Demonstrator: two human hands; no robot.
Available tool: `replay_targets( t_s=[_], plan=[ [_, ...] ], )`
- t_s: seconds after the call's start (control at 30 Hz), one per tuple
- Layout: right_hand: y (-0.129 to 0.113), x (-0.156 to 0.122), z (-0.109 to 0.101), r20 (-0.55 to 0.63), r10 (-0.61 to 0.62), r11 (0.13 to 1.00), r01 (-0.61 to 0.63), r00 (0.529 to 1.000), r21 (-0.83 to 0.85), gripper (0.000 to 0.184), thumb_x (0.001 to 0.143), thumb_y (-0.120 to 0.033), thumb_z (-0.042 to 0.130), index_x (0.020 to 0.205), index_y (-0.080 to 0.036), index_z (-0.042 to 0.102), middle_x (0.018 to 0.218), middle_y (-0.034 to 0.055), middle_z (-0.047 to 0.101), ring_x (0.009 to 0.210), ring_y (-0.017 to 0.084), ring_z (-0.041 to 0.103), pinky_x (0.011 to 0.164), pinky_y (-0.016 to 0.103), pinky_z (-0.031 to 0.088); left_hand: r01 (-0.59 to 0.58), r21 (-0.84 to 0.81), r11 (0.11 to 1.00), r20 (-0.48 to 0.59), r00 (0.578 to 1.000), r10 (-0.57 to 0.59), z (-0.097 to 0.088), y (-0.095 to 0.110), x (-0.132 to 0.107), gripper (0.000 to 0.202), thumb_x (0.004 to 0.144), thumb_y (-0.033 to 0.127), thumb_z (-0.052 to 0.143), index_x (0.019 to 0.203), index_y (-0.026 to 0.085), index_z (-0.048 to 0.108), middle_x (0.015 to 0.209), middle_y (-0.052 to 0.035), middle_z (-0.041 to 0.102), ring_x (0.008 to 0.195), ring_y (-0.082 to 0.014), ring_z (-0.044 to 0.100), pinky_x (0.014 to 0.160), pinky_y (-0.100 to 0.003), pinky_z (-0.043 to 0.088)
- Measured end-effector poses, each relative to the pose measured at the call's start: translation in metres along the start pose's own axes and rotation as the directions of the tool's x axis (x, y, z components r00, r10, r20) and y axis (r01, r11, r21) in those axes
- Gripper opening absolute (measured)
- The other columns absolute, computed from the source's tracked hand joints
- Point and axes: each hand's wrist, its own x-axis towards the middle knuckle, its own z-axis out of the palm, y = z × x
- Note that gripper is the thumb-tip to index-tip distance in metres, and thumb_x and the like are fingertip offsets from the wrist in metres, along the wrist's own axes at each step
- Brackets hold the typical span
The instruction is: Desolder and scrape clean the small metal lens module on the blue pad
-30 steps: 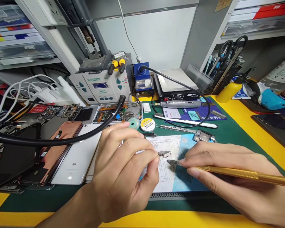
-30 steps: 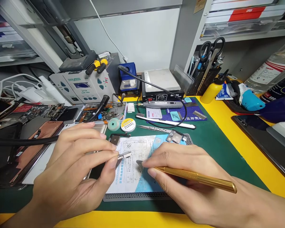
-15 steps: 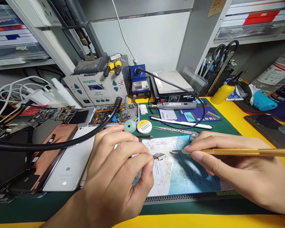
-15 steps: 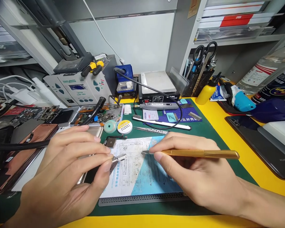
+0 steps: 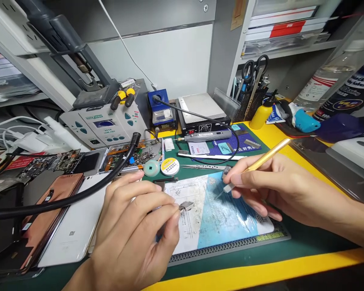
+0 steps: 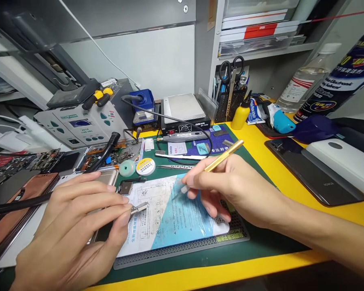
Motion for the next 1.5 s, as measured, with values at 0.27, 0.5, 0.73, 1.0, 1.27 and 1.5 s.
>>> replay_targets(
  t_s=[0.27, 0.5, 0.73, 1.0, 1.27, 1.5],
  plan=[
    [-0.007, 0.003, 0.005, 0.015, 0.051, 0.997, -0.052, 0.999, 0.049, 0.017, 0.076, -0.024, 0.081, 0.071, -0.014, 0.068, 0.064, 0.0034, 0.071, 0.031, 0.004, 0.046, 0.029, 0.014, 0.038, -0.088, 0.048, 0.995, 0.002, 0.996, 0.088, 0.0, 0.003, 0.007, 0.019, 0.087, 0.001, 0.073, 0.097, 0.017, 0.071, 0.092, -0.0046, 0.078, 0.096, -0.0244, 0.066, 0.109, -0.054, 0.052],
    [-0.006, 0.002, 0.001, 0.045, 0.072, 0.997, -0.073, 0.996, 0.027, 0.016, 0.077, -0.024, 0.078, 0.069, -0.015, 0.067, 0.063, 0.0024, 0.07, 0.031, 0.005, 0.046, 0.028, 0.014, 0.038, -0.246, 0.105, 0.964, 0.095, 0.967, 0.236, -0.003, 0.012, 0.02, 0.007, 0.092, 0.007, 0.075, 0.094, 0.013, 0.074, 0.093, -0.005, 0.081, 0.097, -0.0238, 0.066, 0.11, -0.053, 0.048],
    [-0.002, 0.002, -0.004, 0.072, 0.097, 0.995, -0.098, 0.993, 0.02, 0.017, 0.077, -0.026, 0.077, 0.07, -0.016, 0.066, 0.062, 0.003, 0.07, 0.029, 0.005, 0.045, 0.028, 0.016, 0.037, -0.383, 0.104, 0.918, 0.207, 0.911, 0.356, 0.003, 0.015, 0.021, 0.006, 0.094, 0.008, 0.069, 0.096, 0.008, 0.075, 0.094, -0.0121, 0.079, 0.098, -0.0292, 0.065, 0.107, -0.058, 0.045],
    [-0.002, 0.0, -0.005, 0.085, 0.101, 0.993, -0.105, 0.991, 0.045, 0.018, 0.079, -0.023, 0.074, 0.067, -0.016, 0.063, 0.064, 0.0043, 0.071, 0.029, 0.006, 0.046, 0.027, 0.016, 0.037, -0.33, 0.059, 0.942, 0.289, 0.909, 0.3, 0.004, 0.026, 0.026, 0.003, 0.092, 0.007, 0.071, 0.093, 0.008, 0.074, 0.092, -0.0107, 0.077, 0.096, -0.0276, 0.062, 0.105, -0.057, 0.046],
    [0.001, 0.0, -0.006, 0.099, 0.088, 0.993, -0.095, 0.991, 0.073, 0.017, 0.08, -0.022, 0.074, 0.067, -0.015, 0.065, 0.064, 0.0043, 0.071, 0.03, 0.007, 0.048, 0.028, 0.016, 0.037, -0.12, -0.104, 0.987, 0.331, 0.932, 0.148, 0.0, 0.037, 0.031, 0.006, 0.09, 0.011, 0.069, 0.093, 0.009, 0.073, 0.092, -0.0113, 0.073, 0.092, -0.0261, 0.06, 0.088, -0.05, 0.048],
    [-0.003, -0.002, -0.005, 0.133, 0.063, 0.991, -0.078, 0.989, 0.107, 0.022, 0.077, -0.03, 0.082, 0.071, -0.015, 0.067, 0.067, 0.0038, 0.073, 0.029, 0.006, 0.05, 0.03, 0.016, 0.038, 0.599, -0.268, 0.755, 0.463, 0.767, -0.444, 0.001, 0.055, 0.045, 0.015, 0.093, 0.029, 0.064, 0.087, 0.019, 0.074, 0.071, 0.0002, 0.061, 0.061, -0.0122, 0.052, 0.055, -0.027, 0.041]
  ],
)
